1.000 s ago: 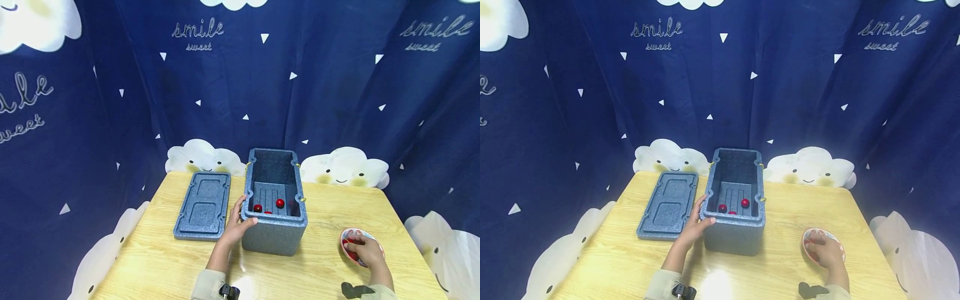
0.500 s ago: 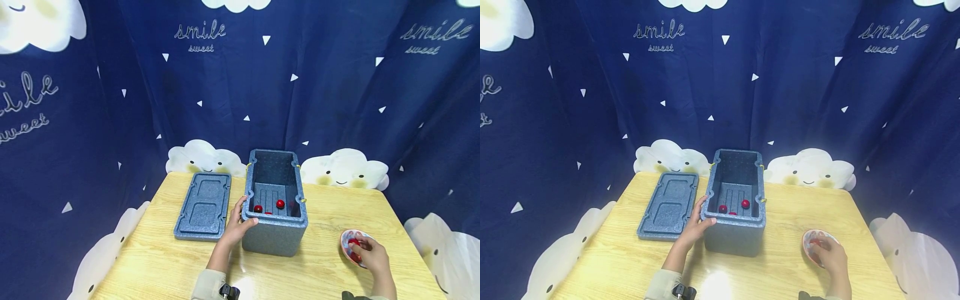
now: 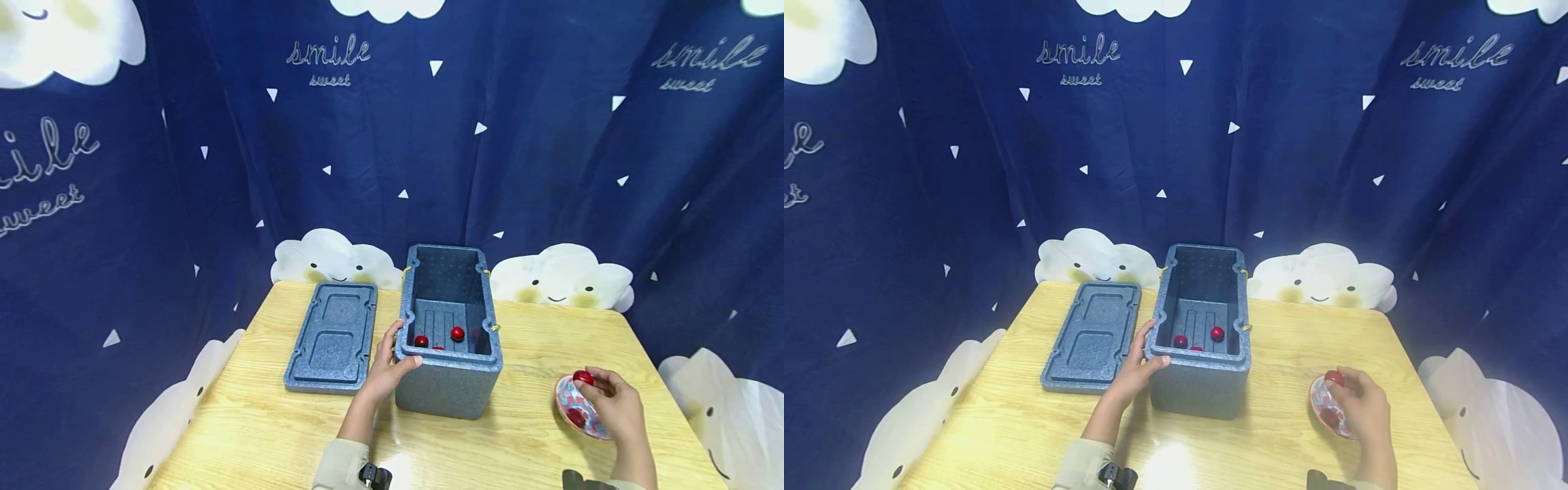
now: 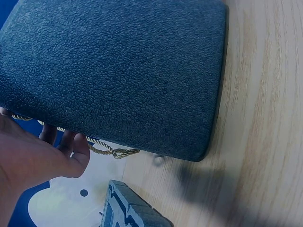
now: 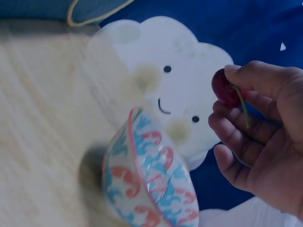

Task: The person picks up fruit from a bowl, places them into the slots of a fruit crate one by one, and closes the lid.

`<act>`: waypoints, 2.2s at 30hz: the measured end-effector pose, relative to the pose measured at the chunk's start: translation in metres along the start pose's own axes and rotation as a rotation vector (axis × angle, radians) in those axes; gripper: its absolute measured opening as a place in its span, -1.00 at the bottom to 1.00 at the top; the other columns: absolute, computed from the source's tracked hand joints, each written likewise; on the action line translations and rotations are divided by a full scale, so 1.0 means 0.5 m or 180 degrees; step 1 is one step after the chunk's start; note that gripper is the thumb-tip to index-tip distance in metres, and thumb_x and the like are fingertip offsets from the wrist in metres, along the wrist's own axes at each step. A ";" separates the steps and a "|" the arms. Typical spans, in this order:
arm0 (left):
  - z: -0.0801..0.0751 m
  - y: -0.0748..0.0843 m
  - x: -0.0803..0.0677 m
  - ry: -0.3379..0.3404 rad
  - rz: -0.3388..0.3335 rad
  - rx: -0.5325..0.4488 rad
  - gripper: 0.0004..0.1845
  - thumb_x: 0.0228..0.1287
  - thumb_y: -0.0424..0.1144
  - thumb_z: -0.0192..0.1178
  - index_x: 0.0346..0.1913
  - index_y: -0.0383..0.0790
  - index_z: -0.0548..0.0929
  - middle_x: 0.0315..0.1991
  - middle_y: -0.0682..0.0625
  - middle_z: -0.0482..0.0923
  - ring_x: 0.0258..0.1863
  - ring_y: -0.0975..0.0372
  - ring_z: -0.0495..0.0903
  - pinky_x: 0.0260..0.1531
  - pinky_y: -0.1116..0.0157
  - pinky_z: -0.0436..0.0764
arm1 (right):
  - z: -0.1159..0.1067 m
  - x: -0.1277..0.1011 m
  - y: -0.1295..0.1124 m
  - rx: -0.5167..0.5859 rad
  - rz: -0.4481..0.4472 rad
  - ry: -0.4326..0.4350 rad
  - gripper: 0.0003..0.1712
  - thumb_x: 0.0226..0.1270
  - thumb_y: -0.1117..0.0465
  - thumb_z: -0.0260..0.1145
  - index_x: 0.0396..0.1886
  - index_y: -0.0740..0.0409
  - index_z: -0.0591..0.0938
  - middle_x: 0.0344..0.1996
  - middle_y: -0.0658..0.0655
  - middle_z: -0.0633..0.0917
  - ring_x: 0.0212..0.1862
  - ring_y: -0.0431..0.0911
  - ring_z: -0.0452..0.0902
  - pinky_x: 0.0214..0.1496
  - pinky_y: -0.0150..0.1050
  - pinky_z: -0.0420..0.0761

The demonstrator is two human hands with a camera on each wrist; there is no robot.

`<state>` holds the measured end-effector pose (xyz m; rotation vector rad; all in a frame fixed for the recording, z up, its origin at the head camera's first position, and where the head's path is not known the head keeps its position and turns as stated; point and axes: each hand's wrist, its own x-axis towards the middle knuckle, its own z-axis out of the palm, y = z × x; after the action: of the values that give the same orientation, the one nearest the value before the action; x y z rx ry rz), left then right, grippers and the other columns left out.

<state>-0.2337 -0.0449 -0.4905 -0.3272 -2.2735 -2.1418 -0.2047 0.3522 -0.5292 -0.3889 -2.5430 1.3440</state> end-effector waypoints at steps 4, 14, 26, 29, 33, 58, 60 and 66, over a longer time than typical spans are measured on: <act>0.000 -0.001 0.001 0.0004 -0.0012 0.0002 -0.16 0.01 -0.29 0.28 0.39 -0.11 0.15 0.14 -0.28 0.16 0.00 0.02 0.34 0.01 0.12 0.28 | 0.002 0.013 -0.019 0.0081 -0.0153 -0.0019 -0.42 0.18 0.09 0.37 0.08 0.36 0.47 -0.22 0.14 0.61 -0.33 -0.49 0.41 -0.33 -0.54 0.46; 0.001 -0.002 0.001 0.0013 -0.0058 0.0042 -0.16 0.02 -0.25 0.28 0.40 -0.11 0.15 0.13 -0.28 0.17 0.00 0.00 0.34 -0.01 0.10 0.31 | 0.011 0.029 -0.067 0.0126 -0.0327 -0.0020 -0.46 0.21 0.09 0.34 0.08 0.34 0.48 -0.20 0.18 0.60 -0.33 -0.45 0.44 -0.36 -0.50 0.48; -0.001 -0.029 0.011 0.0052 -0.0018 -0.0041 -0.16 0.01 -0.30 0.29 0.40 -0.10 0.15 0.13 -0.28 0.17 -0.05 0.04 0.37 -0.05 0.13 0.32 | 0.030 0.048 -0.133 0.0183 -0.0518 -0.0084 -0.47 0.22 0.07 0.33 0.08 0.31 0.50 -0.14 0.23 0.58 -0.29 -0.41 0.44 -0.33 -0.51 0.47; -0.002 -0.062 0.022 0.0076 -0.0015 -0.0066 -0.15 0.00 -0.28 0.31 0.40 -0.01 0.16 0.14 -0.25 0.16 -0.06 0.05 0.37 -0.06 0.14 0.33 | 0.036 0.054 -0.147 0.0190 -0.0584 -0.0112 -0.47 0.22 0.08 0.33 0.08 0.31 0.50 -0.13 0.26 0.58 -0.28 -0.41 0.44 -0.33 -0.51 0.46; -0.001 -0.081 0.026 0.0110 0.0047 -0.0066 -0.15 -0.02 -0.21 0.33 0.38 0.09 0.18 0.13 -0.23 0.16 -0.05 0.05 0.36 -0.07 0.15 0.34 | 0.045 0.062 -0.170 0.0240 -0.0685 -0.0209 -0.48 0.23 0.09 0.32 0.09 0.31 0.49 -0.11 0.29 0.57 -0.26 -0.41 0.43 -0.33 -0.47 0.47; 0.003 -0.083 0.027 0.0118 0.0257 0.0000 -0.18 -0.01 -0.18 0.31 0.37 0.06 0.20 0.10 -0.26 0.19 0.01 0.01 0.29 -0.07 0.12 0.33 | 0.085 0.131 -0.324 0.0499 -0.1165 -0.1099 -0.53 0.17 0.17 0.37 0.02 0.33 0.52 -0.19 0.26 0.63 -0.25 -0.16 0.54 -0.24 -0.35 0.51; 0.003 -0.083 0.027 0.0118 0.0215 -0.0005 -0.17 -0.02 -0.17 0.32 0.37 0.07 0.20 0.11 -0.25 0.19 0.01 0.02 0.30 -0.06 0.12 0.33 | 0.089 0.134 -0.335 0.0568 -0.1164 -0.1127 -0.53 0.17 0.18 0.37 0.02 0.34 0.52 -0.21 0.21 0.63 -0.26 -0.16 0.53 -0.26 -0.34 0.50; 0.001 -0.078 0.028 0.0111 0.0110 -0.0059 -0.16 -0.03 -0.22 0.32 0.37 0.06 0.20 0.13 -0.24 0.17 0.04 0.02 0.29 -0.02 0.10 0.31 | 0.103 0.141 -0.370 0.0822 -0.1225 -0.1455 -0.54 0.15 0.28 0.37 0.01 0.40 0.51 -0.26 0.20 0.64 -0.27 -0.16 0.53 -0.24 -0.33 0.50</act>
<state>-0.2534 -0.0443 -0.5272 -0.3243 -2.2142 -2.1362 -0.3105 0.2363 -0.3976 0.4862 -2.5349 1.7147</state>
